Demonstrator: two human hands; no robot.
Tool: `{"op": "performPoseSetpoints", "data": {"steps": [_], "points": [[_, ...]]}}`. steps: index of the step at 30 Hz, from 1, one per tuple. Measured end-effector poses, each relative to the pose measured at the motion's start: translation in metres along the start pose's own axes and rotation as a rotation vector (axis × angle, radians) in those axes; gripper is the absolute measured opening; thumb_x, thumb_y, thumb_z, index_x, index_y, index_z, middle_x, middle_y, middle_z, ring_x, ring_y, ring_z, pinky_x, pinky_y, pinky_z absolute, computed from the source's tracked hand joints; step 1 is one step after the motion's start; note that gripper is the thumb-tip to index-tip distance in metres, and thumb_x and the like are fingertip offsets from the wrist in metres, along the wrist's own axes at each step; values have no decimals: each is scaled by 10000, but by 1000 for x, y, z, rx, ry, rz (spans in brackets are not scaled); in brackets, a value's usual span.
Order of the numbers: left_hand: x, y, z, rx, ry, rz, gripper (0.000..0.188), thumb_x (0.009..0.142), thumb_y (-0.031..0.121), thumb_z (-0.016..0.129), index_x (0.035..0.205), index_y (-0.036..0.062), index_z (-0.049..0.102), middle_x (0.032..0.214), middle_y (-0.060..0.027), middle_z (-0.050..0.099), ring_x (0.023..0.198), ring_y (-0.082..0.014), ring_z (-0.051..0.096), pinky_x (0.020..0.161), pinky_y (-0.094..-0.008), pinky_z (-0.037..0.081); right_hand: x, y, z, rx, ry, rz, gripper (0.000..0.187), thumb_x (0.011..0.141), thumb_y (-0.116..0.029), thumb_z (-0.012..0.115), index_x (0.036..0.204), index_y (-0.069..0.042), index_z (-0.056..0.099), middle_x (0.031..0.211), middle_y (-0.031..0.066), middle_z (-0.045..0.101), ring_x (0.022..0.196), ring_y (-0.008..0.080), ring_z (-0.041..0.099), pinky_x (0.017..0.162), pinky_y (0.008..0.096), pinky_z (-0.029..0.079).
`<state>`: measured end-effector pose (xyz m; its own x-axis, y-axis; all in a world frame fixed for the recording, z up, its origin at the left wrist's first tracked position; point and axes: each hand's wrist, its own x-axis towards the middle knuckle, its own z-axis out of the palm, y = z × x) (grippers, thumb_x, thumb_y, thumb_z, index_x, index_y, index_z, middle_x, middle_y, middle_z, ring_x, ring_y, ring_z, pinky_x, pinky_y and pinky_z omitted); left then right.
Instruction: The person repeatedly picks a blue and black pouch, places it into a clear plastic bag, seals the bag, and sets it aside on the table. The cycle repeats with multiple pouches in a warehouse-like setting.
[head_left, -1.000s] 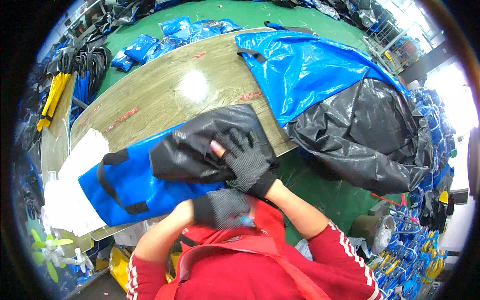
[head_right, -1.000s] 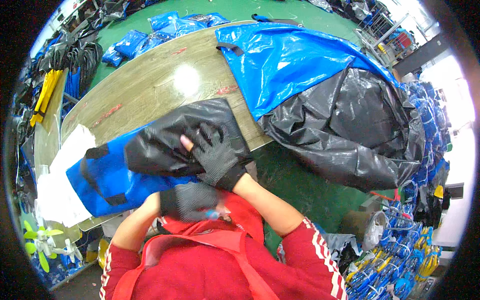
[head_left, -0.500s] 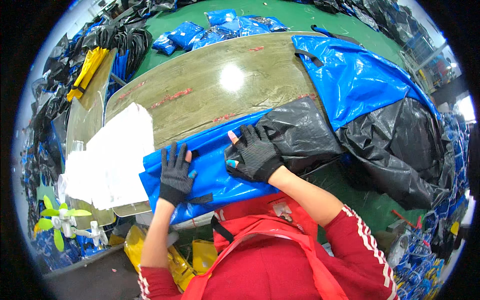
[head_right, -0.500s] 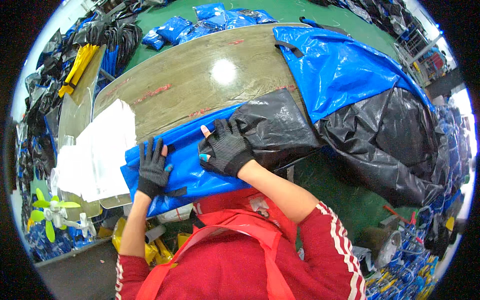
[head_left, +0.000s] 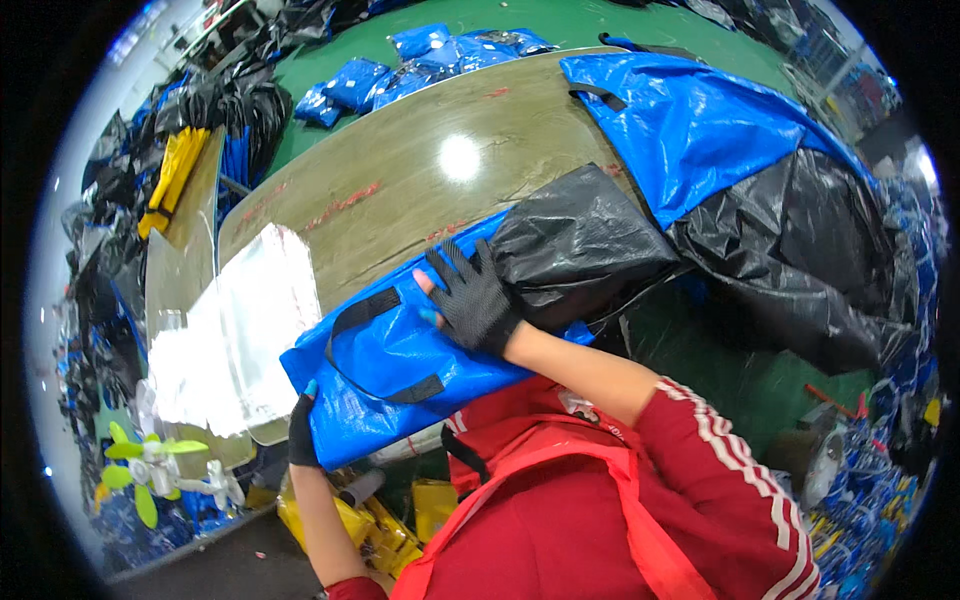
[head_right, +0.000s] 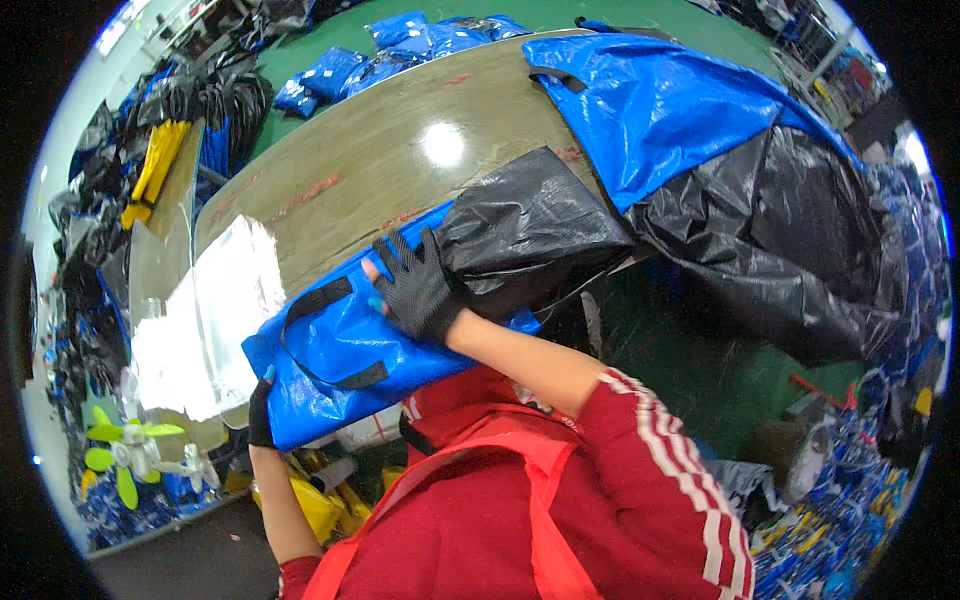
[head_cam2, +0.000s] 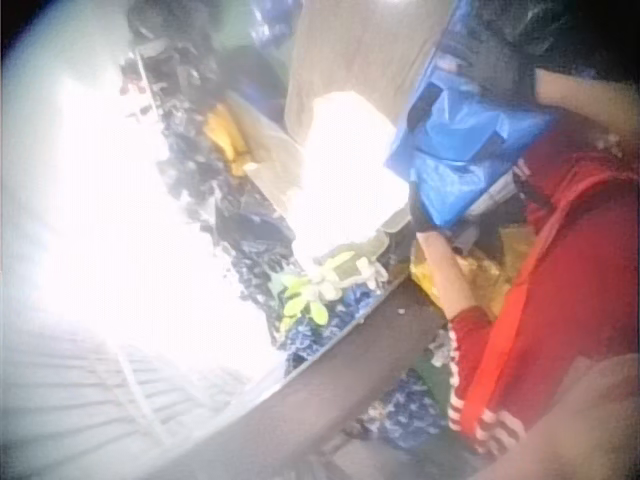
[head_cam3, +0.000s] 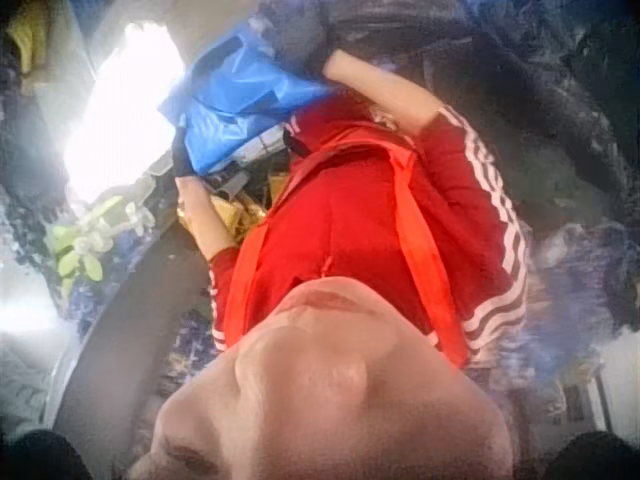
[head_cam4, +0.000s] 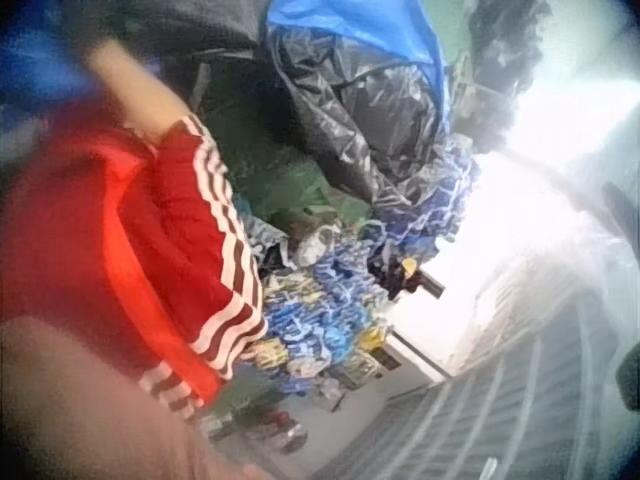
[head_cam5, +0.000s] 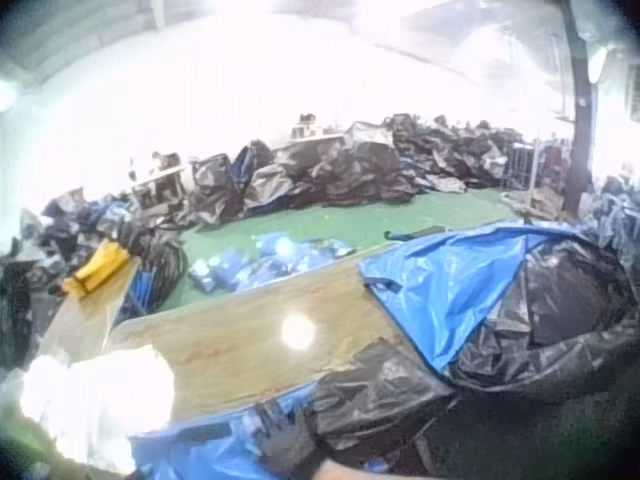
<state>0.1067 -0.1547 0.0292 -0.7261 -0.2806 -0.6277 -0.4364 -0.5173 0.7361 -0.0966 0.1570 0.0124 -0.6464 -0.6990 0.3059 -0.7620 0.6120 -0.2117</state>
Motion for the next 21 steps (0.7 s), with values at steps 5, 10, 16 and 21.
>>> {"op": "performPoseSetpoints", "data": {"steps": [5,10,16,21], "points": [[-29,68,113,109,-228,400,579,866,351,614,1295,-12,476,1193,-191,583,1050,-300,589,927,-436,486,-63,1,-31,543,114,48,428,979,-321,401,1259,-32,544,1323,190,509,1259,334,449,1123,416,264],[-1,39,383,509,-492,669,369,836,243,634,1091,-10,552,970,-175,622,865,-255,605,792,-399,488,-104,9,6,375,134,-46,402,988,-325,377,1250,-71,546,1289,161,531,1208,308,480,1082,396,300],[102,-79,478,950,-367,759,415,873,427,619,862,23,523,694,-212,618,598,-313,619,589,-411,485,-127,8,-32,627,74,101,370,972,-344,390,1174,-96,578,1160,152,603,1064,325,568,979,448,391],[111,-84,464,647,-531,580,155,922,178,523,971,58,608,739,-151,656,712,-309,664,646,-404,511,-142,68,-140,678,-349,8,200,825,-288,600,787,-98,650,715,156,644,669,360,630,710,455,507]]}}
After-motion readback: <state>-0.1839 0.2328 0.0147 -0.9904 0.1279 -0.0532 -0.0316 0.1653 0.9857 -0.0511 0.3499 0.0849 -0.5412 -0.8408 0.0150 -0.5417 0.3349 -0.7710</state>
